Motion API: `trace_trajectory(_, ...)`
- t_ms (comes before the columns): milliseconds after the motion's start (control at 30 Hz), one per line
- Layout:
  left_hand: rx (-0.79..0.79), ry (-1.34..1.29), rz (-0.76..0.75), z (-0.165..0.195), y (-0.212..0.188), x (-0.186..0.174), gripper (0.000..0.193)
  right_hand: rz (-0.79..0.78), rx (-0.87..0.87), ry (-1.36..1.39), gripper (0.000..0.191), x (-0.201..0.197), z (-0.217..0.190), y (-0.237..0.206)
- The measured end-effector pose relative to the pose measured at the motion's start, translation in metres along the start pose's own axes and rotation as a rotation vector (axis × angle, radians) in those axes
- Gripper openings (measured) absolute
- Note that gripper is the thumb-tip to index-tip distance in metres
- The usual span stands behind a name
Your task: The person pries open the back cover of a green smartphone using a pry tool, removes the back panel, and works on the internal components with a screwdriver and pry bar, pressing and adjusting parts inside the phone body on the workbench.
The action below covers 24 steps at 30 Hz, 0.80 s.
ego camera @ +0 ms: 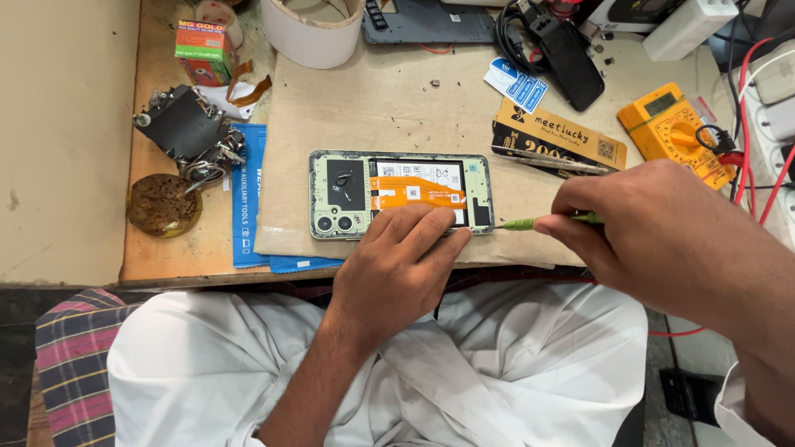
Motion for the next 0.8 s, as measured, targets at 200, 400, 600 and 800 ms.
trace_trajectory(200,-0.006,0.017,-0.029,-0.002,0.0,0.003,0.027,-0.026,0.094,-0.09,0.033,0.0,-0.001,-0.001)
trace_trajectory(400,-0.029,-0.003,-0.029,-0.003,-0.001,0.003,0.026,-0.06,0.285,-0.114,0.031,0.004,0.002,-0.007)
trace_trajectory(600,-0.018,-0.004,-0.026,-0.002,0.0,0.002,0.026,-0.095,0.278,-0.214,0.033,0.001,-0.007,-0.006)
trace_trajectory(800,-0.007,0.014,-0.043,-0.002,0.0,0.002,0.026,-0.274,0.151,-0.489,0.04,0.002,-0.035,0.006)
Point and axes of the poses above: each hand's wrist, its own y-axis towards the middle knuckle, its own x-axis out of the palm, z = x × y, the point moved 8 cm from there along y, towards the middle knuckle, and after that the axes turned 2 degrees about -z, right-handed, at the moved point
